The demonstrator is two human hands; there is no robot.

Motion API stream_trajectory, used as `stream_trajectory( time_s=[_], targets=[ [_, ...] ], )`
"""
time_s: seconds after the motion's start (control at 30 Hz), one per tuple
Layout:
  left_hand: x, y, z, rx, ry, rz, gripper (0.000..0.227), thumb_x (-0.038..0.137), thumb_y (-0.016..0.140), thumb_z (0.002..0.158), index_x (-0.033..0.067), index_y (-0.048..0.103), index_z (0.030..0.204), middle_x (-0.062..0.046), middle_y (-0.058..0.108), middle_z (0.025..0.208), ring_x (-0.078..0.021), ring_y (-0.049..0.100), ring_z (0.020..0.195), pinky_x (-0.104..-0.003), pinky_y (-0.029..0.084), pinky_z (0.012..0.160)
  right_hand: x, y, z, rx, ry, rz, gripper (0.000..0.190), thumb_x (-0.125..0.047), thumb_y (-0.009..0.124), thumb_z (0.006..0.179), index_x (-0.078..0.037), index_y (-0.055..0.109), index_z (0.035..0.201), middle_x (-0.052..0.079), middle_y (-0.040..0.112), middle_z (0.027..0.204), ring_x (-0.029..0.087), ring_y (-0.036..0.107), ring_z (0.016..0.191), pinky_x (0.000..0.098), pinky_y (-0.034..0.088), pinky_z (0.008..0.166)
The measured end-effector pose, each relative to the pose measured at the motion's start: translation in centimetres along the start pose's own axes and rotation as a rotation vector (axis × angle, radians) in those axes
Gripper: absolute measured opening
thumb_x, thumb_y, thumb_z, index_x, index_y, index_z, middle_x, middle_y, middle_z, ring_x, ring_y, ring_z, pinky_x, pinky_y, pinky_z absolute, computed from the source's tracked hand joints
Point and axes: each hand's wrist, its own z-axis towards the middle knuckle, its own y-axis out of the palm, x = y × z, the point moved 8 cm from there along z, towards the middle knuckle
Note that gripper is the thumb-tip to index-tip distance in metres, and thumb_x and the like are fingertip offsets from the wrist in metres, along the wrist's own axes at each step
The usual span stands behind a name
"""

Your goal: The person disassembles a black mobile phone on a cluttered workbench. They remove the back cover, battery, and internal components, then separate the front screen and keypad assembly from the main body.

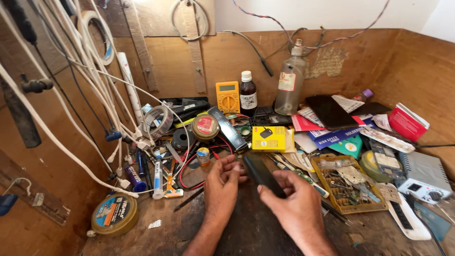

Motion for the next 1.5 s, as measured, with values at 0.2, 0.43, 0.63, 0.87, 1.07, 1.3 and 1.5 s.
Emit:
stream_trajectory(
  time_s=[0.2, 0.43, 0.63, 0.87, 1.07, 1.3, 1.5],
  targets=[
    [0.2, 3.8, -0.8, -0.459, -0.393, -0.433, 0.063, 0.026, 0.068, 0.092, 0.0091, 0.043, 0.147, -0.010, 0.066, 0.124, -0.0212, 0.067, 0.111, -0.044, 0.058, 0.092, -0.7, 2.4, 1.6, -0.091, -0.141, 0.276, 0.032, -0.018, 0.081, 0.082, -0.005, 0.077, 0.111, 0.004, 0.076, 0.080, 0.008, 0.062, 0.066, 0.0248, 0.052, 0.061],
    [0.1, 3.4, -0.9, -0.486, -0.427, -0.496, 0.061, 0.024, 0.068, 0.094, 0.0089, 0.043, 0.148, -0.011, 0.066, 0.122, -0.0261, 0.067, 0.108, -0.048, 0.059, 0.088, -2.1, 0.3, 0.4, 0.053, -0.428, 0.051, 0.026, -0.014, 0.057, 0.101, -0.005, 0.079, 0.109, 0.008, 0.078, 0.101, 0.018, 0.073, 0.096, 0.0307, 0.055, 0.086],
    [0.1, 3.2, -1.2, -0.465, -0.403, -0.525, 0.072, 0.017, 0.067, 0.094, 0.0127, 0.033, 0.157, -0.015, 0.066, 0.126, -0.0270, 0.067, 0.115, -0.050, 0.059, 0.089, -3.8, 0.7, -1.1, -0.004, -0.598, -0.147, 0.024, -0.013, 0.068, 0.089, -0.003, 0.077, 0.109, 0.011, 0.079, 0.109, 0.028, 0.068, 0.119, 0.0389, 0.052, 0.098],
    [0.0, 3.1, -0.9, -0.447, -0.379, -0.494, 0.091, 0.010, 0.068, 0.090, 0.0218, 0.017, 0.165, -0.018, 0.065, 0.126, -0.0295, 0.067, 0.112, -0.054, 0.059, 0.089, -5.1, 0.3, -1.4, -0.135, -0.799, -0.289, 0.028, -0.012, 0.070, 0.087, 0.000, 0.075, 0.112, 0.013, 0.077, 0.115, 0.034, 0.060, 0.129, 0.0456, 0.045, 0.105],
    [-0.4, 3.0, -1.1, -0.426, -0.376, -0.494, 0.096, 0.012, 0.071, 0.089, 0.0231, 0.014, 0.165, -0.018, 0.066, 0.124, -0.0290, 0.068, 0.109, -0.055, 0.060, 0.088, -6.6, 0.5, -2.4, -0.135, -0.912, -0.412, 0.029, -0.015, 0.071, 0.086, 0.001, 0.075, 0.109, 0.017, 0.074, 0.116, 0.036, 0.059, 0.129, 0.0486, 0.043, 0.106],
    [-0.2, 3.0, -0.9, -0.421, -0.372, -0.473, 0.099, 0.013, 0.073, 0.087, 0.0214, 0.013, 0.166, -0.018, 0.067, 0.122, -0.0278, 0.069, 0.107, -0.054, 0.061, 0.086, -6.4, 0.8, -1.5, -0.193, -0.713, -0.595, 0.042, -0.024, 0.071, 0.083, -0.003, 0.076, 0.119, 0.024, 0.072, 0.113, 0.038, 0.055, 0.128, 0.0495, 0.040, 0.105],
    [-0.1, 3.0, -1.0, -0.425, -0.395, -0.440, 0.102, 0.014, 0.074, 0.087, 0.0196, 0.009, 0.165, -0.020, 0.067, 0.117, -0.0281, 0.070, 0.105, -0.052, 0.062, 0.084, -7.8, 1.5, -2.4, -0.129, -0.798, -0.663, 0.034, -0.017, 0.067, 0.080, 0.004, 0.072, 0.106, 0.023, 0.072, 0.112, 0.033, 0.066, 0.113, 0.0507, 0.041, 0.106]
  ],
)
